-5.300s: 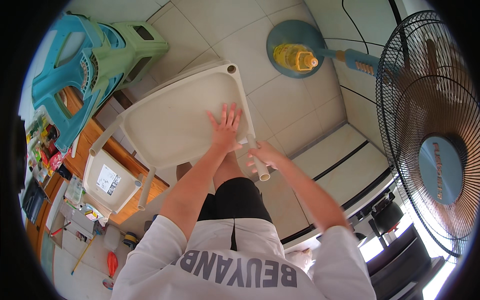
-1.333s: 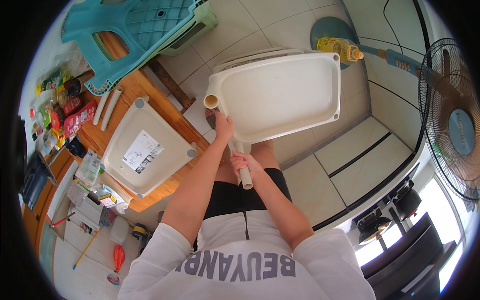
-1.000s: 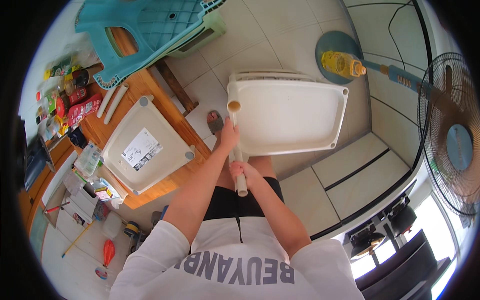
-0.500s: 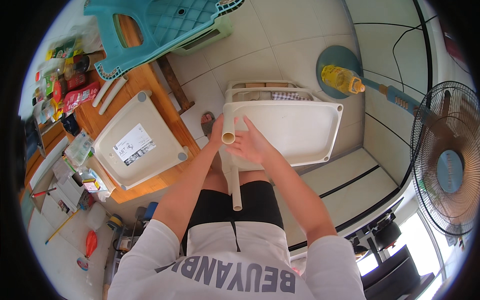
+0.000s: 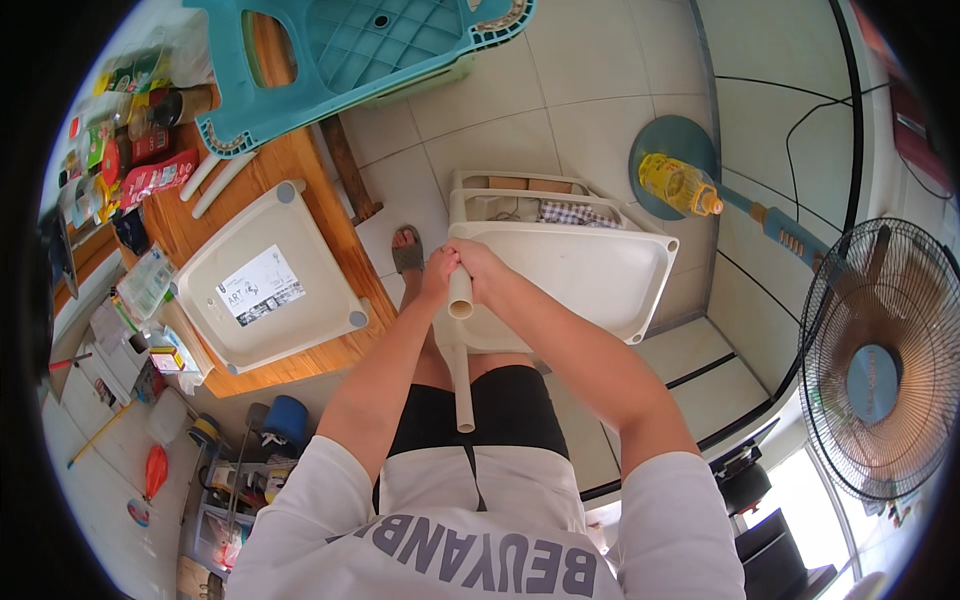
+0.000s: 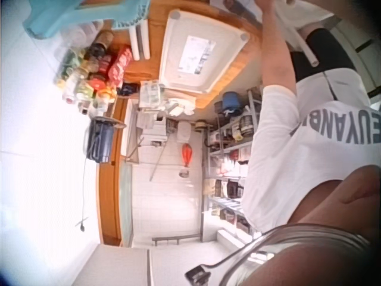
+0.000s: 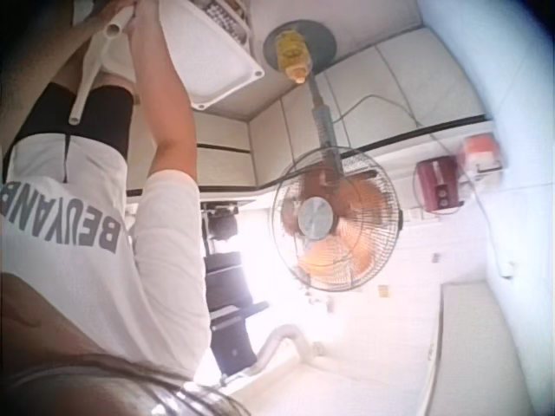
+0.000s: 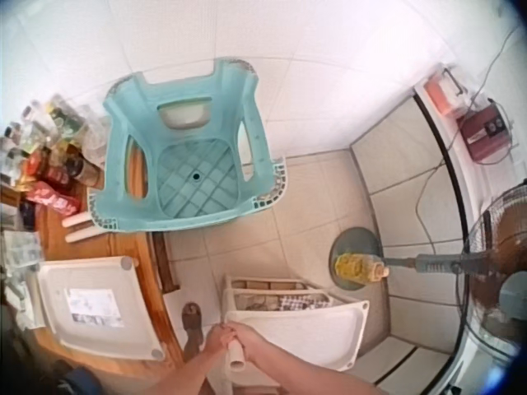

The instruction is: The person unpacks plastic trays and cylindrical legs from a storage bin, inserts the legs into the tray corners to assemble a small table, and then sprays and wipes the tray surfaces with a cloth.

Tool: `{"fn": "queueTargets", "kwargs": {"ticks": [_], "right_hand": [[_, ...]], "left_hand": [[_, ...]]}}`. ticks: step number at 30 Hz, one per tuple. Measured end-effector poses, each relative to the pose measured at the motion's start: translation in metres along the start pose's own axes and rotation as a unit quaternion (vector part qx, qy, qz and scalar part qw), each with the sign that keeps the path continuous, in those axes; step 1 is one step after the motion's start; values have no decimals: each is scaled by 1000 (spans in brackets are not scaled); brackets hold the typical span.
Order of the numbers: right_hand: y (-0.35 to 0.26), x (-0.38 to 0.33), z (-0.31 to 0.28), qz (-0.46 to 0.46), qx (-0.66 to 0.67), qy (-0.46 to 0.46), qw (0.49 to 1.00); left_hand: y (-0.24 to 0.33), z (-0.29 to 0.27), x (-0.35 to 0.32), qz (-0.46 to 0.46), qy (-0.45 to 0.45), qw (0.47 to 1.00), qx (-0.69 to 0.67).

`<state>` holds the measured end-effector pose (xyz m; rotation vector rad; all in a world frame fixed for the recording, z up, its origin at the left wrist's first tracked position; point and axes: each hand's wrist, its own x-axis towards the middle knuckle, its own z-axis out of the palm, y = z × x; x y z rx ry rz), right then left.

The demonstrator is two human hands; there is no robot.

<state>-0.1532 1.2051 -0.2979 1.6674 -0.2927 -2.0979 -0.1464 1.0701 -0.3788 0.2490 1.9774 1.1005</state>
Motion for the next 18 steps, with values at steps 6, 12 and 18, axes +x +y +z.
{"fn": "queueTargets", "kwargs": {"ticks": [6,12,18], "right_hand": [[9,-25,-12,-306,-393,156,853],[-34,-53,-53,-617,-714,284,170],[-81,-22,-59,-465,-847,141,216]], "left_hand": [[23,-5,-1,-75,34,996,23],[45,-37,-21,-367,7,821,-438],[117,-37,13,-459,-109,456,-754]]}}
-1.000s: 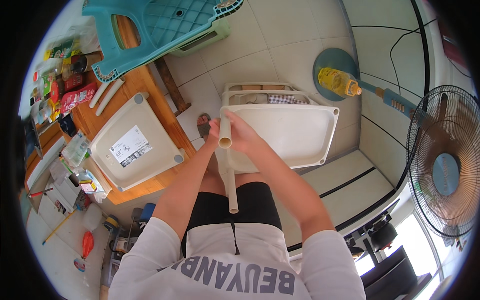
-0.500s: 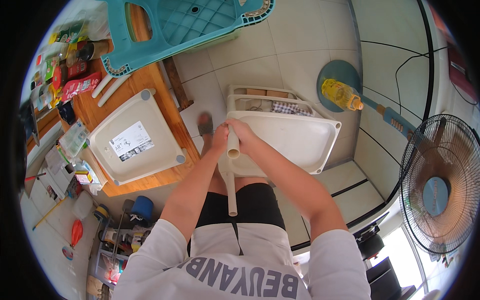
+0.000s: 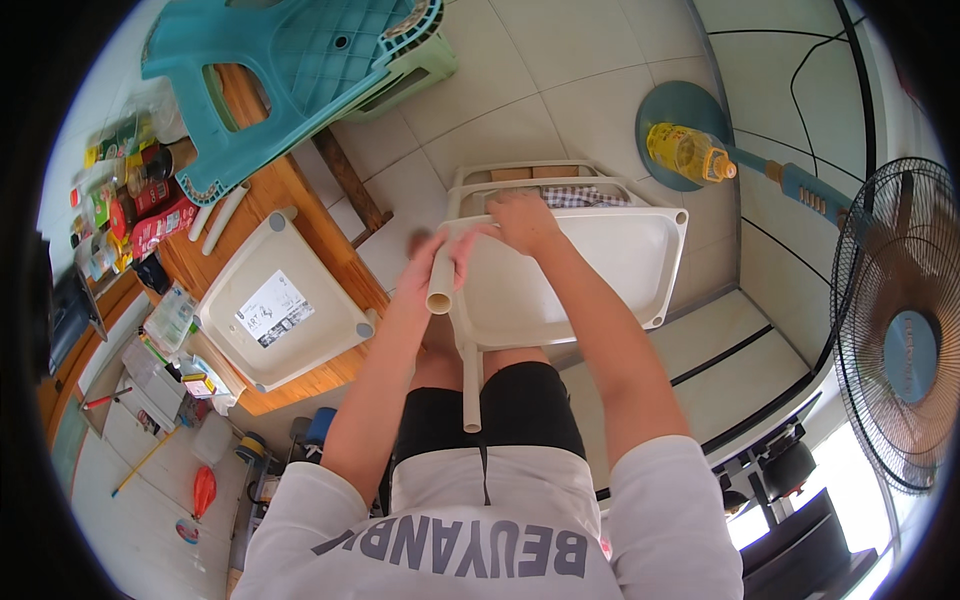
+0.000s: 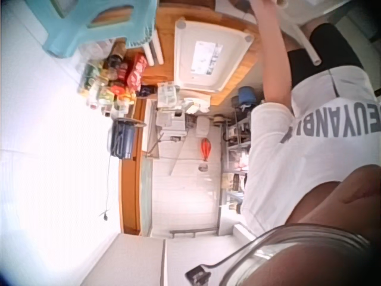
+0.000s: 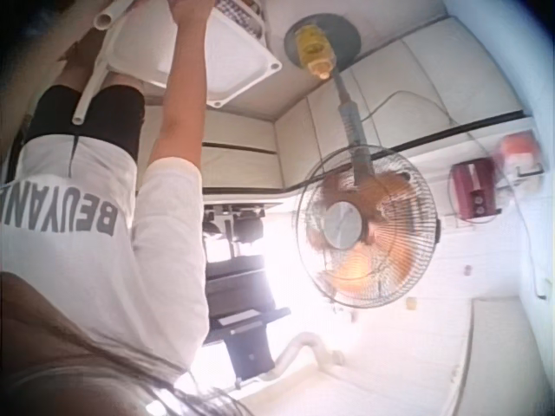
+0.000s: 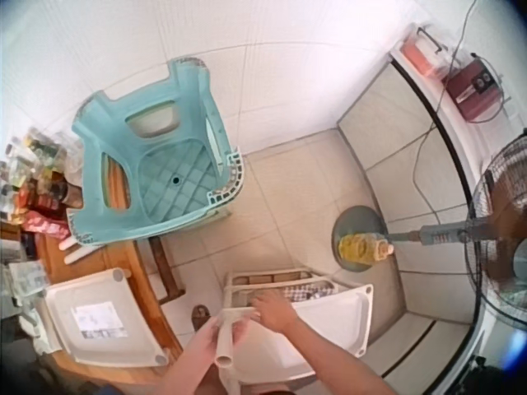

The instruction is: The person unpacks plastic trays and cylindrical legs from a storage bin, inserts the legs into the tray corners to assemble a small table, and then sprays and wipes the tray surfaces with a cloth.

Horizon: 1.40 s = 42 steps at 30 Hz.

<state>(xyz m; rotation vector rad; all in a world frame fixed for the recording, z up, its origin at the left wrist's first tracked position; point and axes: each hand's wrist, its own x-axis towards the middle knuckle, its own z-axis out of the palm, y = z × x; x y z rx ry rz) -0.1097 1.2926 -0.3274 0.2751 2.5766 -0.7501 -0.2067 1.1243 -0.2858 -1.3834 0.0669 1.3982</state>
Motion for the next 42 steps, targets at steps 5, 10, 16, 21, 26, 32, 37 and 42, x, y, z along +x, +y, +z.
{"fn": "queueTargets", "kwargs": {"ticks": [5,10,16,21,26,32,37,42], "right_hand": [[1,-1,4,61,25,-84,994],[3,4,3,50,2,-96,994],[6,3,10,42,10,-75,996],[5,4,11,32,8,-59,998],[-1,11,15,22,22,-53,998],[-1,8,9,24,29,-53,998],[-2,7,10,23,32,-56,998],[-2,10,11,16,39,-52,998]], "left_hand": [[2,-10,18,24,84,994,60],[0,3,22,34,178,974,137],[-9,3,23,73,216,945,234],[2,-1,19,46,207,929,303],[30,11,-8,-72,155,954,246],[13,12,-1,-17,199,957,211],[6,-6,-4,-31,-4,999,15],[-11,-10,2,27,-97,988,-114]]}}
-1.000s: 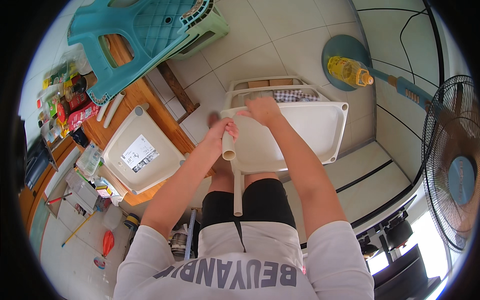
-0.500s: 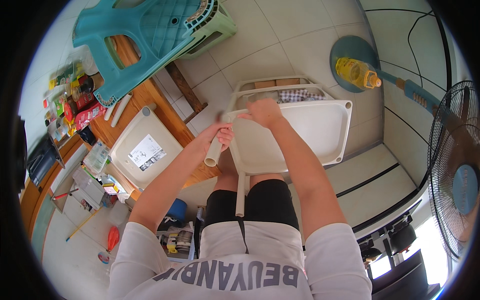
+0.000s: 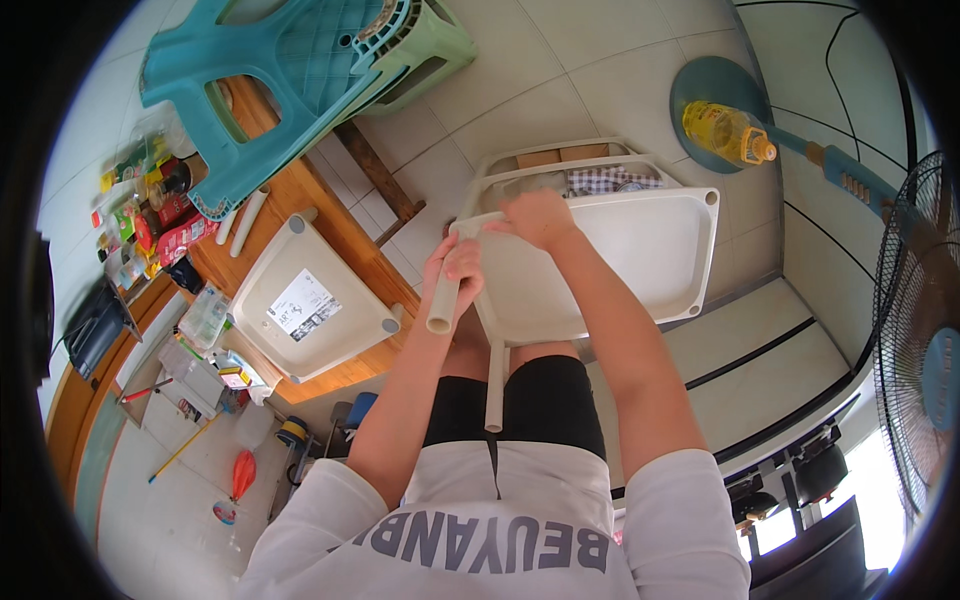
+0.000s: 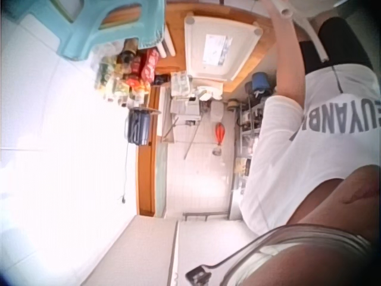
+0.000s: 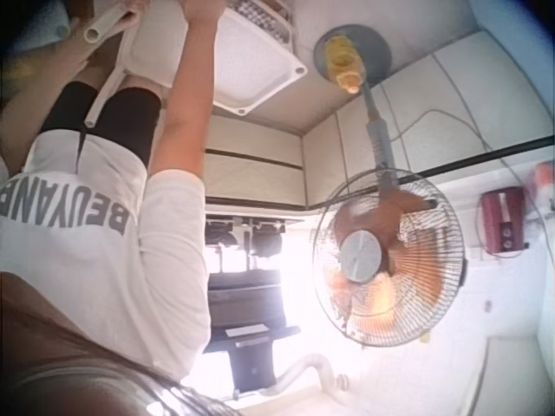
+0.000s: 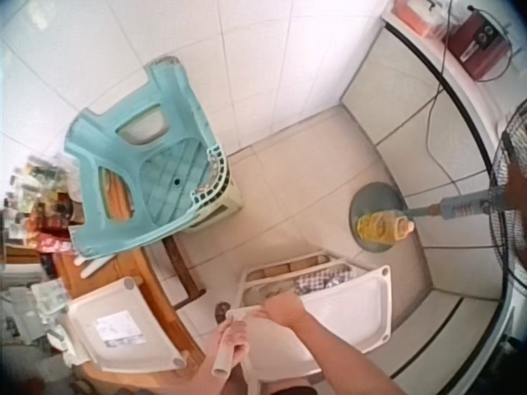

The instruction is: The person unpacks plastic trays and cylindrical legs from a storage bin, inserts the legs into the tray corners to assemble a small table, and then sprays and wipes the tray surfaces with a cloth.

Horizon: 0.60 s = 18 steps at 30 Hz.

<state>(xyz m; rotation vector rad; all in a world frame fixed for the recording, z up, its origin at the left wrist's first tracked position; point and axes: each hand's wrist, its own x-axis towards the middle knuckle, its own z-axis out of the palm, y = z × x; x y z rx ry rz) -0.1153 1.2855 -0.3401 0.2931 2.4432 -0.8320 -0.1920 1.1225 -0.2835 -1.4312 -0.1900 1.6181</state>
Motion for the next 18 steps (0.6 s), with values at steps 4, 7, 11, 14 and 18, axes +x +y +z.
{"fn": "queueTargets", "kwargs": {"ticks": [4,7,11,14,18], "right_hand": [[3,0,-1,5,-5,8,1000],[3,1,3,4,-10,14,1000],[5,3,7,-1,-9,6,1000],[2,1,3,1,-9,6,1000],[0,2,3,-2,-18,-11,1000]], "left_hand": [[-5,-3,5,-3,-56,989,-135],[6,11,7,-22,69,997,-33],[3,21,3,10,165,985,56],[3,22,8,8,193,978,82],[9,19,9,-7,210,971,113]]}}
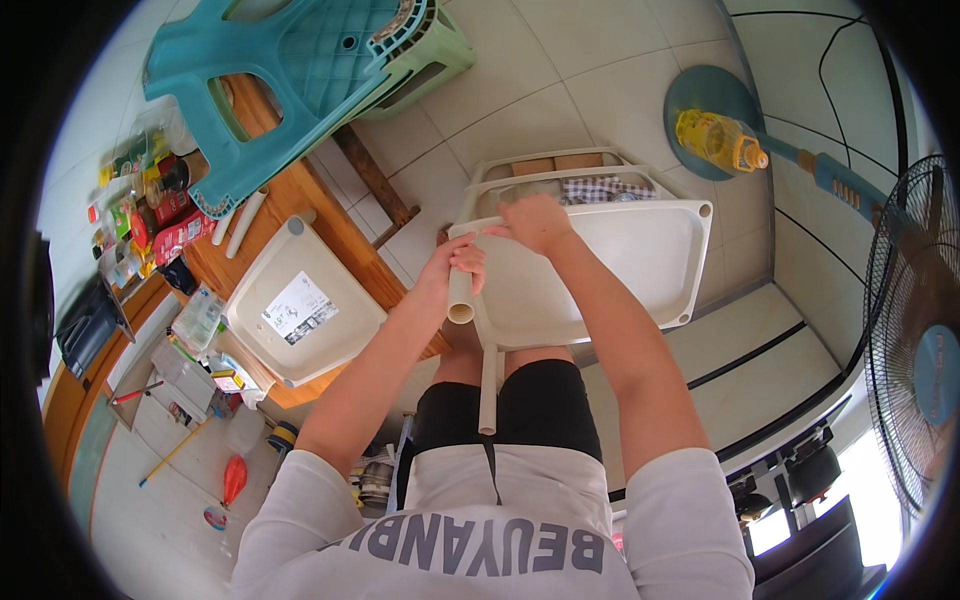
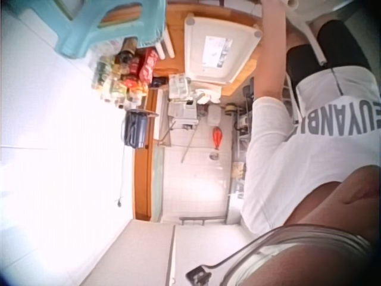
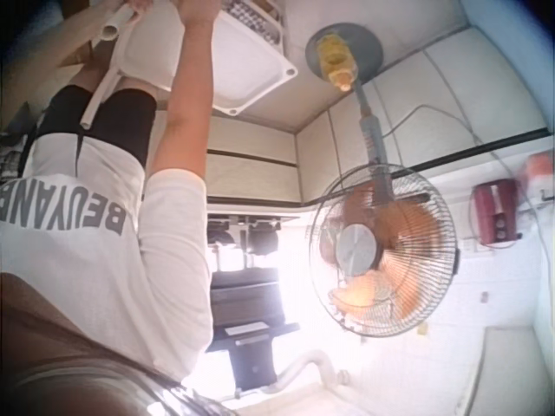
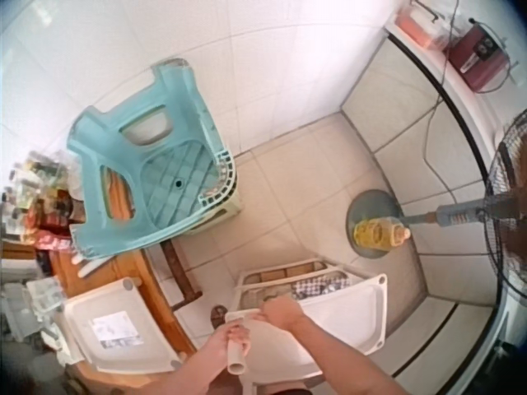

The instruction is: The person unpacks plastic trays and cylindrical legs from a storage bin, inserts the legs into the tray corners to assemble a small table, and then sprays and wipes the tray surfaces with a cloth.

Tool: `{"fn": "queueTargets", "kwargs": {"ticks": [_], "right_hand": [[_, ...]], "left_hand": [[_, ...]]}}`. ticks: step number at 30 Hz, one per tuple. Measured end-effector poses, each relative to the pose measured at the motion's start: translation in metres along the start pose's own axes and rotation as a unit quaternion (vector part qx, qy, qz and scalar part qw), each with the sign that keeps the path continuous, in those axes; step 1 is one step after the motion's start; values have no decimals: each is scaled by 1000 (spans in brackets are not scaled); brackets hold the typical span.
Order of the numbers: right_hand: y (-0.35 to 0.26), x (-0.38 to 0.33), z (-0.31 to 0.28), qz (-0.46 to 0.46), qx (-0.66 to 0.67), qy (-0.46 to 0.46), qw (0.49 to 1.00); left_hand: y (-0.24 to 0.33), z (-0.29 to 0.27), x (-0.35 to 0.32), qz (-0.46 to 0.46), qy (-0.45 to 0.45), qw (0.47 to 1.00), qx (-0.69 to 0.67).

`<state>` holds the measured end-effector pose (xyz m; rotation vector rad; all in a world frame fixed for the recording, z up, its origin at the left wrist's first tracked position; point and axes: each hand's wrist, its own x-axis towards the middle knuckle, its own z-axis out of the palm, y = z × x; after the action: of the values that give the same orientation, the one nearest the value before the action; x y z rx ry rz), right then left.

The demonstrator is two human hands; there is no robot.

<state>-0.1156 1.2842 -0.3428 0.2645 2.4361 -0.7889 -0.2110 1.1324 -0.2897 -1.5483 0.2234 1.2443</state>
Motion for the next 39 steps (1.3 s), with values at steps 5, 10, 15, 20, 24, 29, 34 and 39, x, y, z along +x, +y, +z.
{"fn": "queueTargets", "kwargs": {"ticks": [5,10,15,20,24,29,34,39], "right_hand": [[0,-1,-1,8,9,7,1000],[-26,-14,-3,44,12,287,957],[-97,-45,-14,349,630,141,679],[-137,-21,-39,303,950,-72,31],[-116,-5,-1,233,947,-134,-178],[-115,-15,-24,336,926,-159,-72],[-119,-11,-20,405,900,-159,39],[-143,-6,6,487,828,-131,245]], "left_hand": [[8,-8,8,-25,-14,999,44],[4,-8,-19,153,68,903,395],[57,-36,-22,177,197,793,548],[86,-46,33,148,46,882,444],[83,-35,53,84,-42,941,325],[73,-51,80,102,-78,952,277],[62,-54,81,127,-3,958,256],[61,-63,55,101,17,969,225]]}}
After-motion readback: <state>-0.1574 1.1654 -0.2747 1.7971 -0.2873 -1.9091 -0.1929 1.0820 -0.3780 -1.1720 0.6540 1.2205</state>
